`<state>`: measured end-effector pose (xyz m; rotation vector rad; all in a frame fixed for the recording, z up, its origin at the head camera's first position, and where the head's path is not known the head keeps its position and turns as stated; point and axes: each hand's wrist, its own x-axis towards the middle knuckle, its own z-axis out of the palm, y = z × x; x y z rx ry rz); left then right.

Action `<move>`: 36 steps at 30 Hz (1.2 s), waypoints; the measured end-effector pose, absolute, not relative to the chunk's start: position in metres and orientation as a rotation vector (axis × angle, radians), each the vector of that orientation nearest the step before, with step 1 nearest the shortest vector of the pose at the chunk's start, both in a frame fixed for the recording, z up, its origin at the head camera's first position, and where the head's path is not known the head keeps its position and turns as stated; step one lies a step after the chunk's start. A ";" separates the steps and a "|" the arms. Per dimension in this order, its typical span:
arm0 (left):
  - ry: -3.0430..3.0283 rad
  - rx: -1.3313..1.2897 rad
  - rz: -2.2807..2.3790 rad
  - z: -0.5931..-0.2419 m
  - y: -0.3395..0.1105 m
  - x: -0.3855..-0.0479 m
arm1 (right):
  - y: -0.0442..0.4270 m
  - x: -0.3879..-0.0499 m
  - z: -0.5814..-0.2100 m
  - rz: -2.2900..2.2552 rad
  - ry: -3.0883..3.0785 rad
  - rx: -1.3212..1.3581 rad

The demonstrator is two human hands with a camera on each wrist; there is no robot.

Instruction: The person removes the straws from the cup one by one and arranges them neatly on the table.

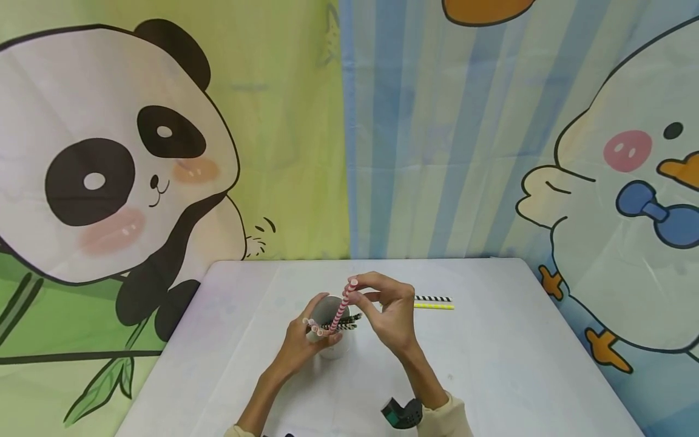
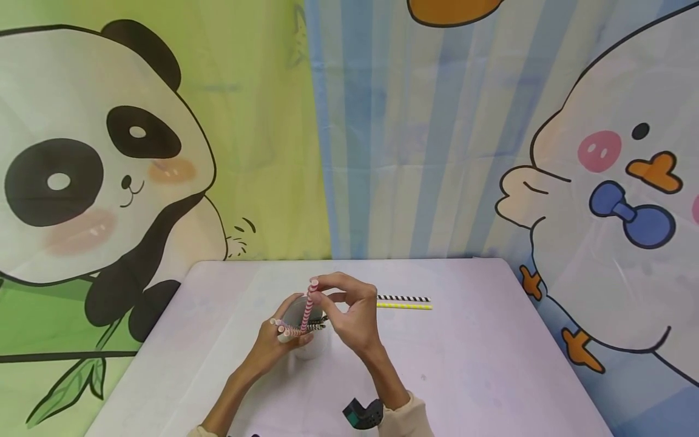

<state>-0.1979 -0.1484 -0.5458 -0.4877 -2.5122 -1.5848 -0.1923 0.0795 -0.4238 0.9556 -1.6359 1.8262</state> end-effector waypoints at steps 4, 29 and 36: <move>-2.513 -0.489 -1.606 -0.546 -0.148 -0.199 | 0.084 -0.196 -0.421 1.874 -1.549 0.978; -2.505 -0.474 -1.616 -0.548 -0.149 -0.196 | 0.120 -0.211 -0.413 1.968 -1.256 0.953; -2.506 -0.456 -1.614 -0.549 -0.149 -0.198 | 0.131 -0.215 -0.418 1.908 -1.328 0.869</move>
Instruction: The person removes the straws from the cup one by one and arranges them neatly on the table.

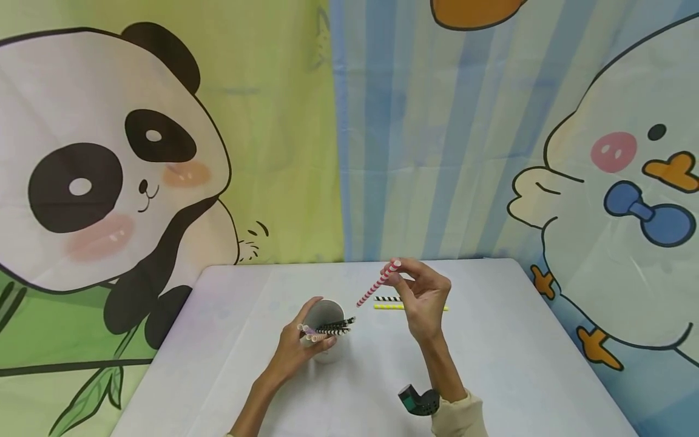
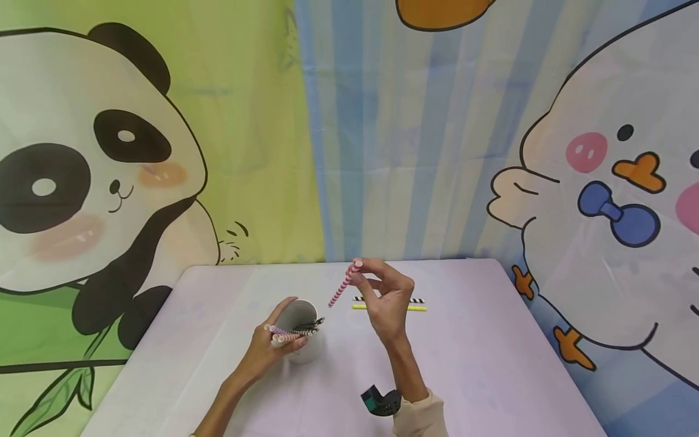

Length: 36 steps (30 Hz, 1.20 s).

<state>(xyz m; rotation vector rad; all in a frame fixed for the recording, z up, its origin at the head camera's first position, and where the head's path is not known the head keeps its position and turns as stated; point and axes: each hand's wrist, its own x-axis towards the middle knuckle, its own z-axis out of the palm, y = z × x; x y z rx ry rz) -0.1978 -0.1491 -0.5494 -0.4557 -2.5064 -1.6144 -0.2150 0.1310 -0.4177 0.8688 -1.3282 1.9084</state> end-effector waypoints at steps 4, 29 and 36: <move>-2.505 -0.457 -1.627 -0.549 -0.150 -0.198 | 0.137 -0.217 -0.423 1.855 -1.402 0.818; -2.495 -0.484 -1.632 -0.549 -0.150 -0.198 | 0.149 -0.223 -0.465 1.361 -1.916 0.780; -2.497 -0.482 -1.644 -0.549 -0.150 -0.198 | 0.153 -0.225 -0.473 1.133 -2.041 0.722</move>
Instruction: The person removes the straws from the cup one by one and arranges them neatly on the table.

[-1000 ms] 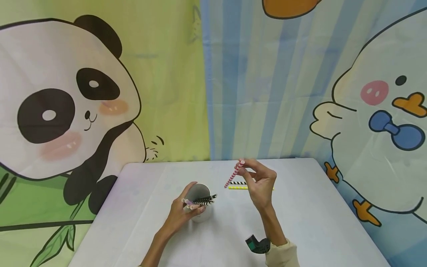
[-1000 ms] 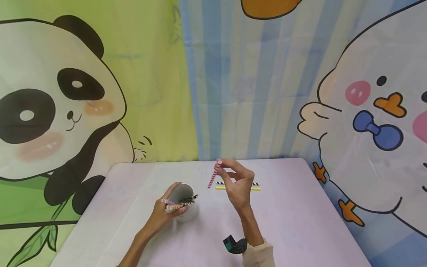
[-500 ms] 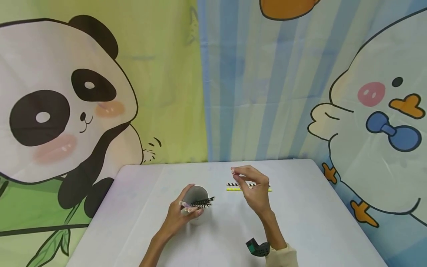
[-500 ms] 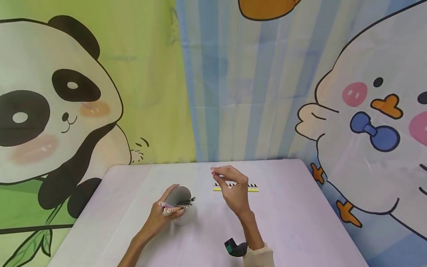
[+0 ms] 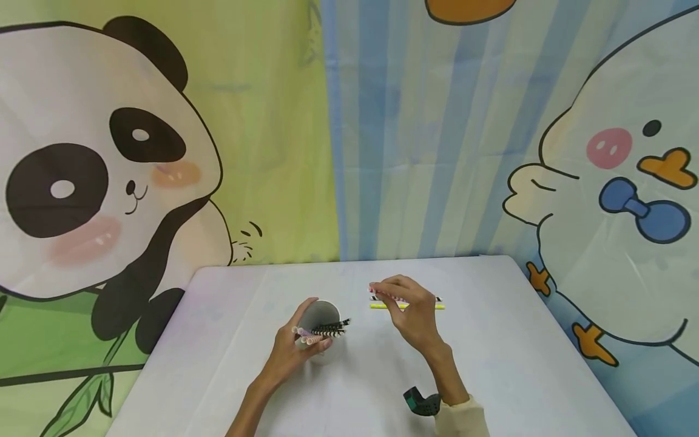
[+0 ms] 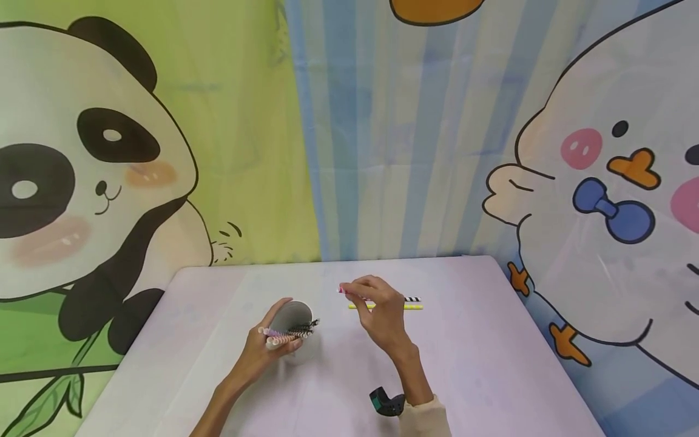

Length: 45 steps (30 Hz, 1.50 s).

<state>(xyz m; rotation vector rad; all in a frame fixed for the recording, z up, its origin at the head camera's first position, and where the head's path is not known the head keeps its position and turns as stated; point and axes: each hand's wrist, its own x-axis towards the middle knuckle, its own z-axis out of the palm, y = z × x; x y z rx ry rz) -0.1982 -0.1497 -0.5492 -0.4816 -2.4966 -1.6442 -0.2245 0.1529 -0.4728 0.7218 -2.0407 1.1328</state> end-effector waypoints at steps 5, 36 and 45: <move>-2.492 -0.475 -1.665 -0.549 -0.150 -0.197 | 0.156 -0.226 -0.480 0.964 -2.138 0.692; -2.481 -0.463 -1.674 -0.549 -0.148 -0.197 | 0.163 -0.229 -0.517 0.664 -2.499 0.495; -2.483 -0.466 -1.671 -0.550 -0.149 -0.197 | 0.164 -0.233 -0.526 0.625 -2.546 0.481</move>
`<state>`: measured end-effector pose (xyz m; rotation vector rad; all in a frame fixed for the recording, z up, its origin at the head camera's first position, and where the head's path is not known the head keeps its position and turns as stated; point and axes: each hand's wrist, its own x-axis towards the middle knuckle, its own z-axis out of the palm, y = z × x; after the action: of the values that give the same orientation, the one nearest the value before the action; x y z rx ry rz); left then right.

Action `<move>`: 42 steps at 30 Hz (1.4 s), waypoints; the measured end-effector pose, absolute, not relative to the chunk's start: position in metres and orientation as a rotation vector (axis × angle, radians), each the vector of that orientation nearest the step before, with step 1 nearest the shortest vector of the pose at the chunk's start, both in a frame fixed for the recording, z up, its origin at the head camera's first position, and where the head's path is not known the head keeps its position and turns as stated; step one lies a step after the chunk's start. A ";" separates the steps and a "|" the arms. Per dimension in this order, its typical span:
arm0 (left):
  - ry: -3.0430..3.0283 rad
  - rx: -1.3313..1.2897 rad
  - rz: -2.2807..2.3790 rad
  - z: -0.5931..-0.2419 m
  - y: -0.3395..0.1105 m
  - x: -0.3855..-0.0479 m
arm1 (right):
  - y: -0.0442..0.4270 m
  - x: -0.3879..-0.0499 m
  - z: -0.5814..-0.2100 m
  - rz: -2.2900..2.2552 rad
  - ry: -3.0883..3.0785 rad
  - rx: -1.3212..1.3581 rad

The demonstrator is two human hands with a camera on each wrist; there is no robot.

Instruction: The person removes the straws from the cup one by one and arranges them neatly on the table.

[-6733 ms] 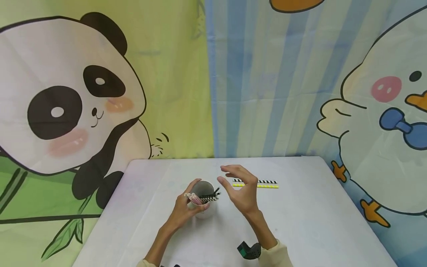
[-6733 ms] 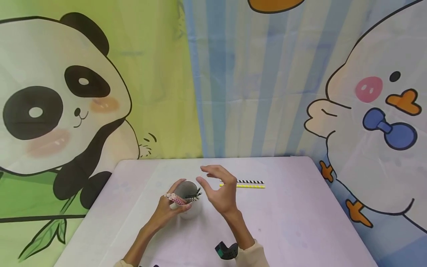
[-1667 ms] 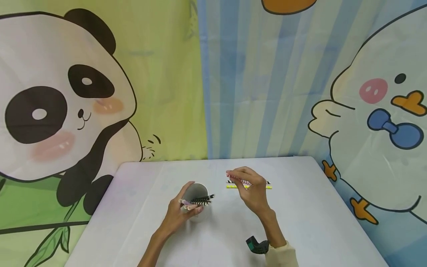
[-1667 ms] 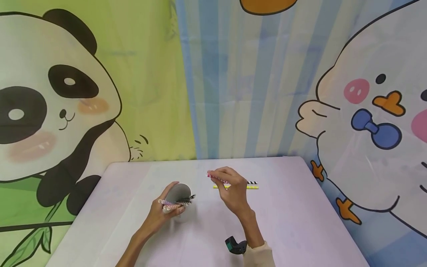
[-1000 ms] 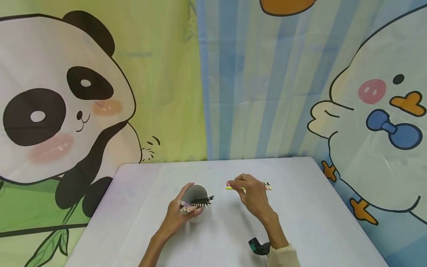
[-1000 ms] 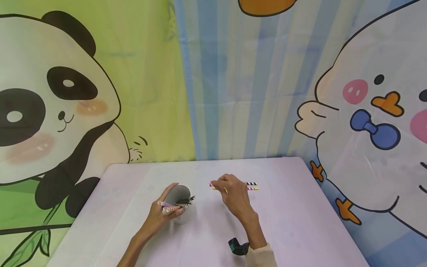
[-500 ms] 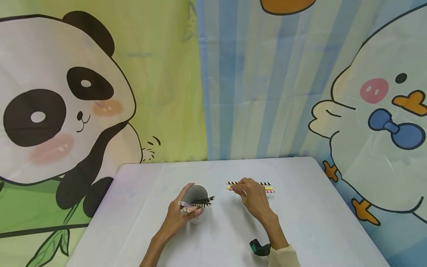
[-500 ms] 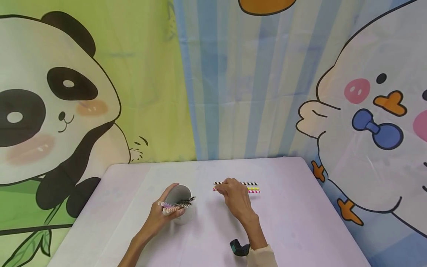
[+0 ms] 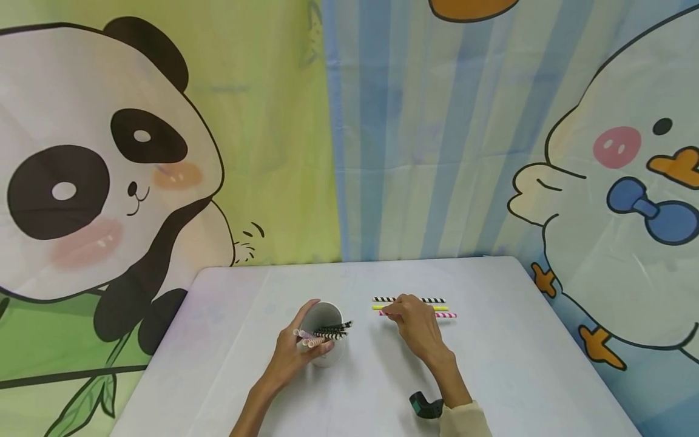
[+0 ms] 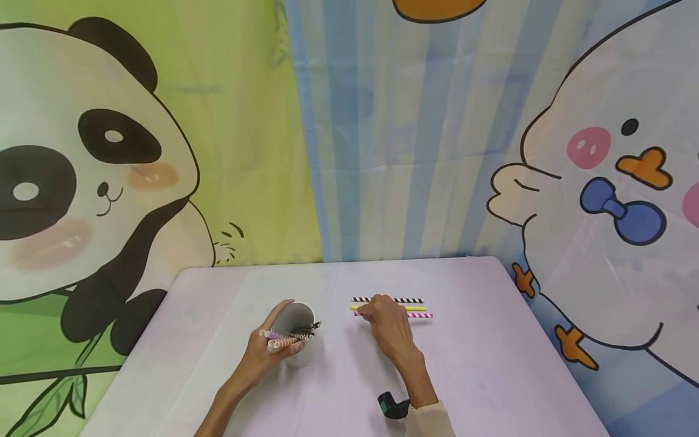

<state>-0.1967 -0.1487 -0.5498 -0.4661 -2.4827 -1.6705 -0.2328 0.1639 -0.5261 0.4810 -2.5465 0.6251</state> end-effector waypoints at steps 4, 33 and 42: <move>-2.482 -0.462 -1.679 -0.549 -0.148 -0.198 | 0.164 -0.236 -0.528 0.583 -2.577 0.486; -2.486 -0.447 -1.696 -0.548 -0.147 -0.196 | 0.155 -0.249 -0.555 0.533 -2.594 0.542; -2.473 -0.442 -1.725 -0.548 -0.147 -0.196 | 0.154 -0.252 -0.559 0.504 -2.600 0.559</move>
<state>-0.1956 -0.1469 -0.5476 -0.4418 -2.4733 -1.7246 -0.2521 0.1541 -0.5587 0.5593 -2.6001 0.5044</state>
